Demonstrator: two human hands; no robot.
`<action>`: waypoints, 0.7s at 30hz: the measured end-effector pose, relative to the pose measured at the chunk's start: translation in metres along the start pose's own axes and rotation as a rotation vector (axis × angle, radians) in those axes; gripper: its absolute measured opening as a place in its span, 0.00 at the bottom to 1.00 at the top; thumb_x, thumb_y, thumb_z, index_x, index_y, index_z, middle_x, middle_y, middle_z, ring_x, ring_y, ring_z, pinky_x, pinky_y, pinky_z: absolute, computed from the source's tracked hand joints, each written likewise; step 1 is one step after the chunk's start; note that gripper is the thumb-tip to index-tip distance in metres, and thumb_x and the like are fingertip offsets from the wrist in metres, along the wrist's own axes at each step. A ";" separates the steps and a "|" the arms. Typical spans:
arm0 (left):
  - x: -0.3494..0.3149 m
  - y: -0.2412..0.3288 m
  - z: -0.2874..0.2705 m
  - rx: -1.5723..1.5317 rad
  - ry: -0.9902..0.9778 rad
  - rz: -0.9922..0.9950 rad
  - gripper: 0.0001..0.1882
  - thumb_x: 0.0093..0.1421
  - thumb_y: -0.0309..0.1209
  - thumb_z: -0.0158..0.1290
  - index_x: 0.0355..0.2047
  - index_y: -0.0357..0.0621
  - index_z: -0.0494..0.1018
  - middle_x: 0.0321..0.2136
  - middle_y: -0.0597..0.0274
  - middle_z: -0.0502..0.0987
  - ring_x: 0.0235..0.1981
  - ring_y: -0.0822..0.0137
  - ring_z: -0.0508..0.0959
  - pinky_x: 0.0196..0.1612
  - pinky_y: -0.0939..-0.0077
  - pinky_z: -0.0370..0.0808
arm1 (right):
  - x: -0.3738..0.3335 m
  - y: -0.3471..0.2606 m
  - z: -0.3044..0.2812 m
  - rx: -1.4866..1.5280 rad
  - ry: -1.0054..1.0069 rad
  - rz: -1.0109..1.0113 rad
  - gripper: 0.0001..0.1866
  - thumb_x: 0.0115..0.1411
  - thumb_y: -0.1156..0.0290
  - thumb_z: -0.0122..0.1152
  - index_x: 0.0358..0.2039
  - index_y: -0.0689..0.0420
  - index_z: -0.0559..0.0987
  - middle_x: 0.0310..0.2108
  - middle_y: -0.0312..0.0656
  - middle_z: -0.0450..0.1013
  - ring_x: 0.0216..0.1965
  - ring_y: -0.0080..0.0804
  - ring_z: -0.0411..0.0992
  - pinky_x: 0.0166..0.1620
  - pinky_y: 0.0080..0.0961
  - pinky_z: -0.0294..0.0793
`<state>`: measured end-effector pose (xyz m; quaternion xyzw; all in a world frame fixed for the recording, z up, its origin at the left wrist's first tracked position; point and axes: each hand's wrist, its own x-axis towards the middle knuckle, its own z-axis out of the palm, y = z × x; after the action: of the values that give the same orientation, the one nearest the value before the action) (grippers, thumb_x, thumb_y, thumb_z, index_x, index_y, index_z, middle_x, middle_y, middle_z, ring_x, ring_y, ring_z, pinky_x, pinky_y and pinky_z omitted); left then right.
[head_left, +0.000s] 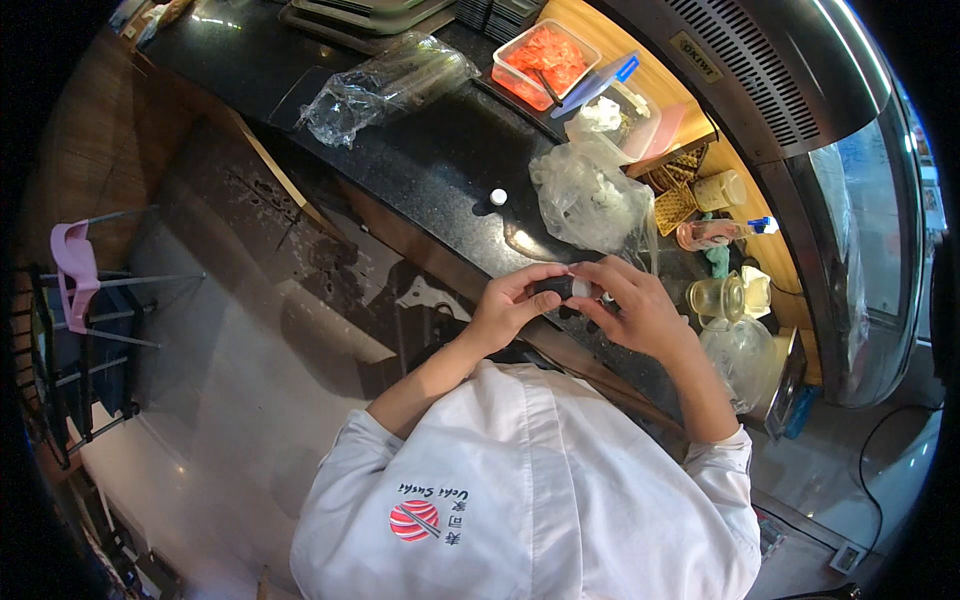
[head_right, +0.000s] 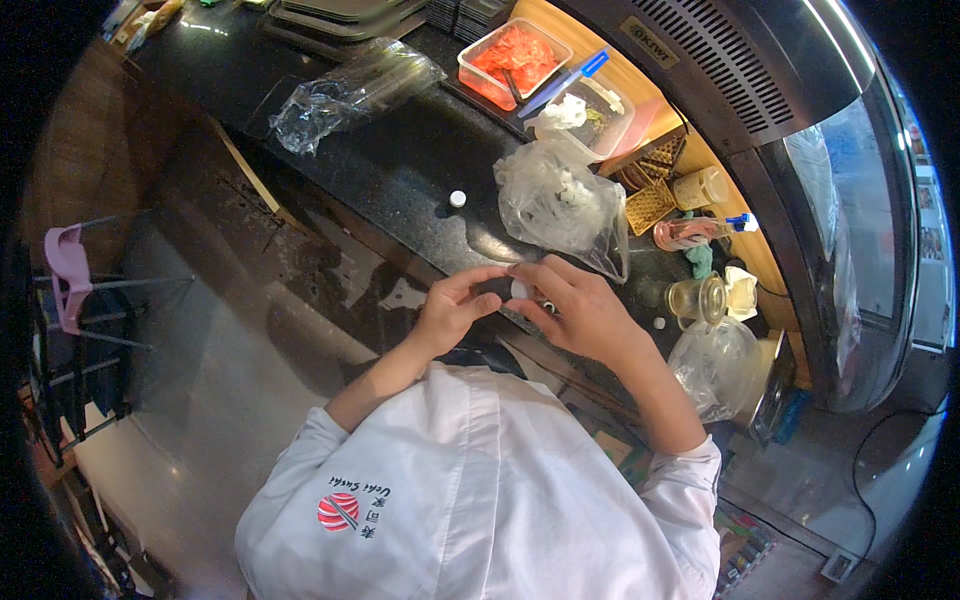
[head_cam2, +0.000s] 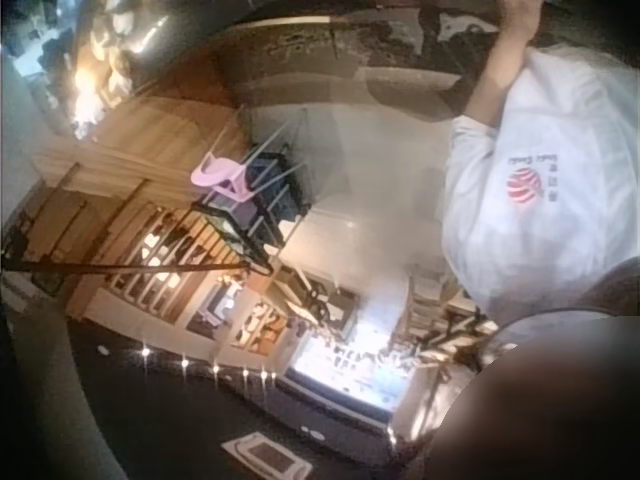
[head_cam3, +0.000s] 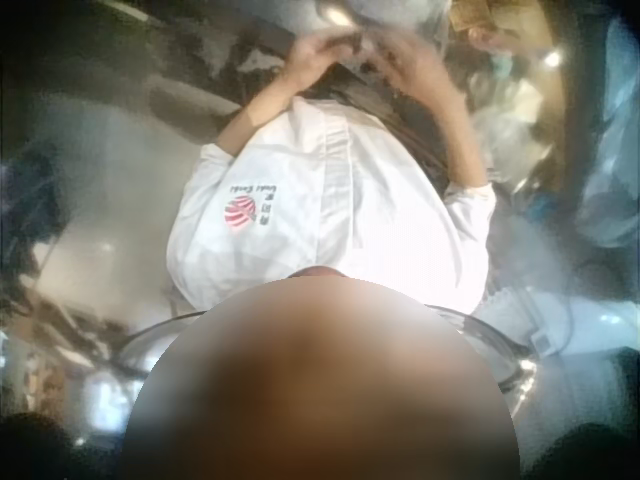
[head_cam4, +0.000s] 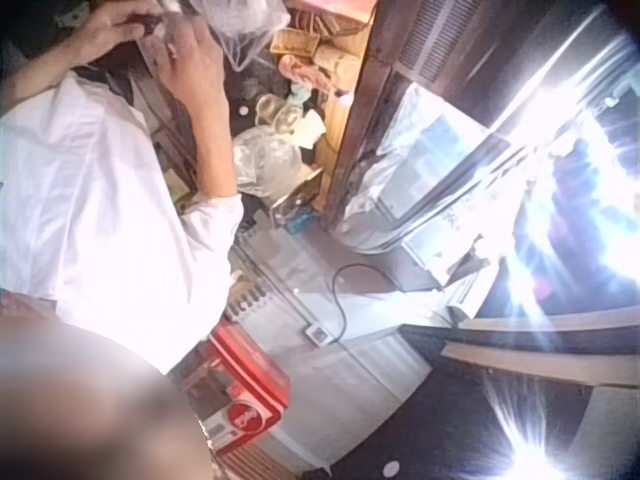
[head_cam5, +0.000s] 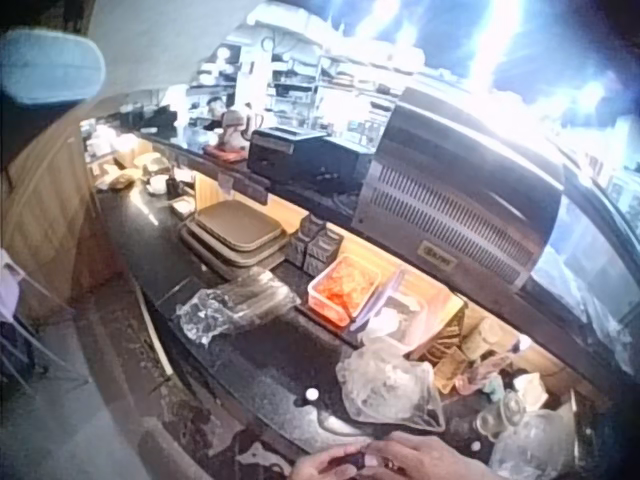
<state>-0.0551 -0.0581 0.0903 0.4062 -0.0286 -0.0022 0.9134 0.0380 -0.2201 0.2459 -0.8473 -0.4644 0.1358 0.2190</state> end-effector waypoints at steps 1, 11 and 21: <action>-0.001 -0.001 0.000 0.059 0.002 0.045 0.23 0.66 0.28 0.61 0.61 0.38 0.73 0.57 0.59 0.76 0.54 0.73 0.75 0.56 0.76 0.74 | -0.002 0.000 0.002 0.045 0.006 0.041 0.19 0.60 0.66 0.71 0.50 0.57 0.78 0.37 0.43 0.78 0.34 0.39 0.80 0.34 0.31 0.79; -0.002 -0.008 0.002 0.014 -0.021 0.096 0.23 0.67 0.28 0.60 0.60 0.39 0.71 0.55 0.59 0.75 0.52 0.72 0.76 0.50 0.78 0.76 | -0.010 0.002 0.009 0.130 0.058 0.063 0.17 0.62 0.68 0.69 0.50 0.58 0.78 0.36 0.47 0.77 0.33 0.44 0.79 0.35 0.36 0.78; 0.005 0.011 0.002 -0.225 -0.154 -0.348 0.26 0.76 0.47 0.43 0.59 0.37 0.69 0.34 0.64 0.74 0.28 0.78 0.69 0.31 0.84 0.67 | -0.010 0.008 -0.006 0.097 -0.039 -0.182 0.20 0.59 0.75 0.67 0.53 0.56 0.79 0.40 0.45 0.76 0.38 0.46 0.78 0.39 0.36 0.79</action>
<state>-0.0507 -0.0520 0.0999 0.2990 -0.0273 -0.1939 0.9339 0.0407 -0.2338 0.2470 -0.7872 -0.5367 0.1539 0.2620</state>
